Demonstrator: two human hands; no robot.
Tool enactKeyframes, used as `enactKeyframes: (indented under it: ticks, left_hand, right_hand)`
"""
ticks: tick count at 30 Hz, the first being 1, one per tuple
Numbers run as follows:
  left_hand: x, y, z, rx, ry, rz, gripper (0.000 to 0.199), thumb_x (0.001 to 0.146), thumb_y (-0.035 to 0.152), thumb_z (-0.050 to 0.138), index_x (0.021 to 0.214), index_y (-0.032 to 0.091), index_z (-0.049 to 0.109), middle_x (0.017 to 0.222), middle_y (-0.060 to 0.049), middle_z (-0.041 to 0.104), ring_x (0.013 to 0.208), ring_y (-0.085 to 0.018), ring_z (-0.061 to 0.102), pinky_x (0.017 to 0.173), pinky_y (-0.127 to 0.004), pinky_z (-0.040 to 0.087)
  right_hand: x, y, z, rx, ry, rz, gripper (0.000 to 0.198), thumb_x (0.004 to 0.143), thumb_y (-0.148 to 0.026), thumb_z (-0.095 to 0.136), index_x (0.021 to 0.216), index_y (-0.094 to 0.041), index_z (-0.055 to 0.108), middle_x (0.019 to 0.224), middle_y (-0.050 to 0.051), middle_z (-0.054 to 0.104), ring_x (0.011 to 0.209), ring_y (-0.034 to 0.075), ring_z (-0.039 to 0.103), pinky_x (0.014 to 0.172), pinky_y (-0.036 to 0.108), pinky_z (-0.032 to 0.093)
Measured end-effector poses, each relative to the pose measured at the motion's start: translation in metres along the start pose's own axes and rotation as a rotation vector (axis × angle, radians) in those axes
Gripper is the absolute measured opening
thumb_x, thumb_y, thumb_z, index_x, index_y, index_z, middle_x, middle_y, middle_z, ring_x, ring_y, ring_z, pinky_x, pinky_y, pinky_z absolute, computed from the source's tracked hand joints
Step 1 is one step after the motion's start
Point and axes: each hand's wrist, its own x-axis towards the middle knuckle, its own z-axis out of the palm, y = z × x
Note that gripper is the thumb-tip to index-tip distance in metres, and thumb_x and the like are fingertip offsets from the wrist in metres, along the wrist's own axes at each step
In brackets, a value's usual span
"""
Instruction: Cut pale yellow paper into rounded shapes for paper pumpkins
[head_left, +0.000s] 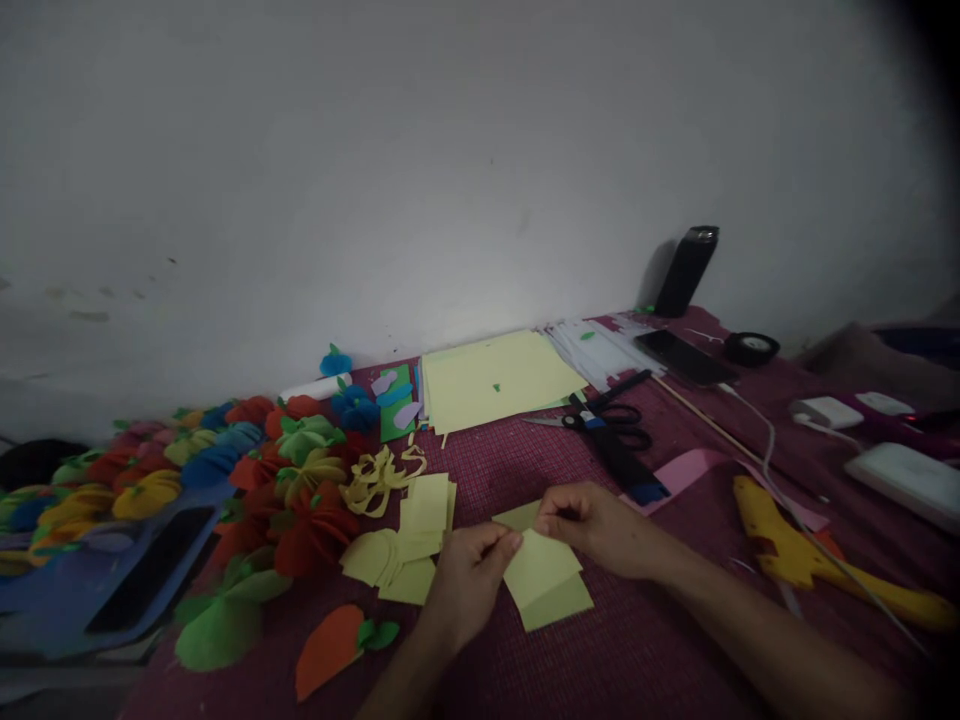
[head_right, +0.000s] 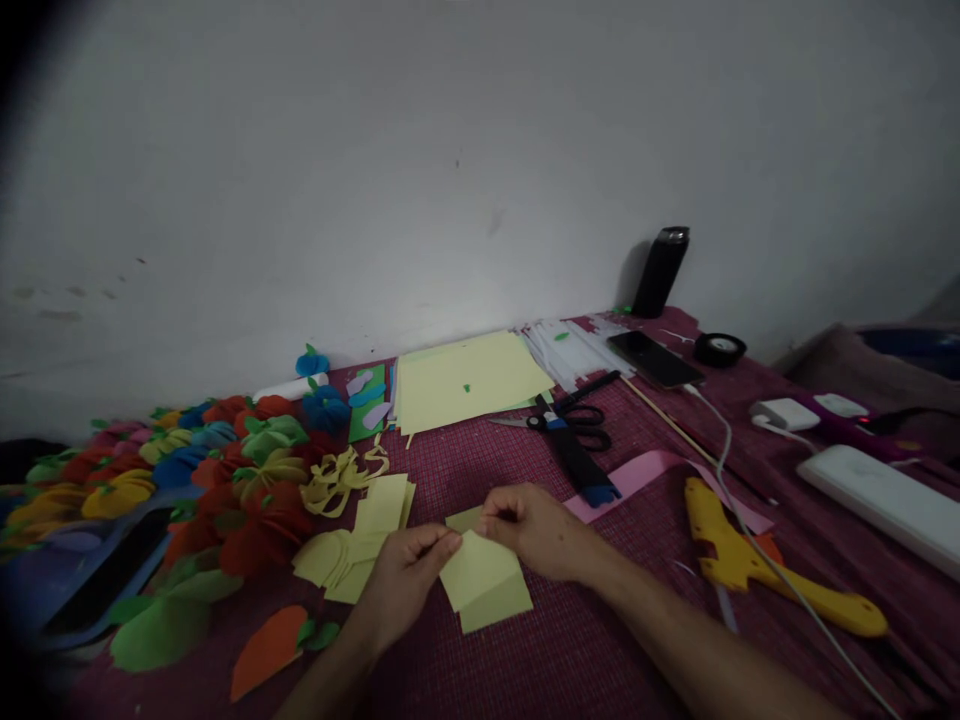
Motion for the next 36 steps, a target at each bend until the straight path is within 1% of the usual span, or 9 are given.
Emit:
enactKeyframes:
  ticks: [4, 9, 12, 14, 17, 25, 28, 32, 36]
  left_hand:
    - [-0.001, 0.000, 0.000, 0.056, 0.005, 0.001, 0.035, 0.080, 0.040, 0.041, 0.057, 0.015, 0.051, 0.051, 0.005, 0.036, 0.051, -0.009, 0.033, 0.047, -0.021, 0.024]
    - [-0.003, 0.006, -0.003, 0.126, 0.028, 0.038, 0.034, 0.080, 0.038, 0.040, 0.057, 0.016, 0.051, 0.051, 0.004, 0.034, 0.051, -0.010, 0.032, 0.048, -0.021, 0.024]
    - [-0.005, 0.007, 0.000, 0.147, 0.006, 0.068, 0.035, 0.080, 0.038, 0.040, 0.058, 0.016, 0.055, 0.051, 0.003, 0.038, 0.051, -0.010, 0.033, 0.048, -0.021, 0.025]
    - [-0.006, 0.007, 0.002, 0.166, -0.001, 0.080, 0.034, 0.080, 0.037, 0.040, 0.060, 0.016, 0.057, 0.052, 0.003, 0.042, 0.051, -0.011, 0.035, 0.049, -0.021, 0.026]
    - [-0.007, 0.008, 0.004, 0.172, -0.014, 0.089, 0.033, 0.081, 0.037, 0.040, 0.062, 0.017, 0.058, 0.054, 0.002, 0.046, 0.054, -0.011, 0.038, 0.050, -0.021, 0.028]
    - [-0.005, 0.011, -0.002, 0.182, -0.020, 0.091, 0.032, 0.081, 0.033, 0.040, 0.057, 0.016, 0.053, 0.052, 0.003, 0.041, 0.052, -0.010, 0.034, 0.049, -0.020, 0.024]
    - [-0.003, 0.011, -0.008, 0.180, -0.011, 0.080, 0.032, 0.081, 0.033, 0.041, 0.056, 0.016, 0.051, 0.051, 0.003, 0.038, 0.051, -0.010, 0.032, 0.047, -0.020, 0.023]
    - [-0.002, 0.010, -0.015, 0.209, 0.028, 0.069, 0.031, 0.080, 0.034, 0.041, 0.056, 0.016, 0.049, 0.051, 0.004, 0.035, 0.051, -0.010, 0.032, 0.048, -0.020, 0.023]
    - [-0.002, 0.008, -0.013, 0.193, 0.009, 0.064, 0.032, 0.080, 0.034, 0.041, 0.056, 0.016, 0.049, 0.052, 0.004, 0.035, 0.052, -0.010, 0.032, 0.048, -0.020, 0.024]
  right_hand:
    - [0.001, 0.000, -0.009, 0.027, -0.012, 0.022, 0.023, 0.075, -0.032, 0.052, 0.060, -0.015, 0.055, 0.051, -0.005, 0.045, 0.046, 0.008, 0.039, 0.044, 0.020, 0.028]
    - [0.001, -0.002, -0.016, 0.032, 0.101, -0.029, 0.021, 0.077, -0.031, 0.050, 0.065, -0.015, 0.058, 0.059, -0.002, 0.053, 0.056, 0.010, 0.047, 0.054, 0.021, 0.036]
    - [0.000, -0.004, -0.008, 0.020, 0.034, -0.047, 0.018, 0.076, -0.031, 0.052, 0.072, -0.016, 0.059, 0.063, -0.002, 0.054, 0.058, 0.010, 0.047, 0.054, 0.020, 0.036]
    - [-0.002, -0.003, 0.001, -0.028, -0.030, -0.042, 0.019, 0.077, -0.032, 0.051, 0.072, -0.016, 0.060, 0.061, -0.003, 0.052, 0.055, 0.009, 0.044, 0.050, 0.019, 0.033]
    - [-0.003, -0.001, 0.007, -0.117, -0.052, -0.052, 0.022, 0.079, -0.032, 0.049, 0.070, -0.016, 0.060, 0.058, -0.003, 0.050, 0.053, 0.008, 0.042, 0.047, 0.018, 0.030]
    - [-0.004, -0.001, -0.006, -0.207, -0.022, -0.048, 0.017, 0.079, -0.027, 0.048, 0.070, -0.016, 0.057, 0.059, -0.003, 0.048, 0.054, 0.009, 0.041, 0.046, 0.018, 0.029]
    - [-0.003, -0.001, -0.015, -0.212, 0.013, -0.044, 0.017, 0.078, -0.027, 0.048, 0.068, -0.016, 0.057, 0.058, -0.003, 0.049, 0.054, 0.009, 0.042, 0.048, 0.019, 0.030]
    - [0.000, 0.000, -0.028, -0.188, 0.129, -0.038, 0.020, 0.079, -0.028, 0.047, 0.066, -0.016, 0.056, 0.060, -0.001, 0.053, 0.055, 0.011, 0.044, 0.052, 0.021, 0.032]
    - [0.001, -0.002, -0.021, -0.078, 0.154, -0.066, 0.023, 0.080, -0.034, 0.046, 0.072, -0.016, 0.057, 0.064, -0.001, 0.053, 0.060, 0.011, 0.046, 0.055, 0.021, 0.035]
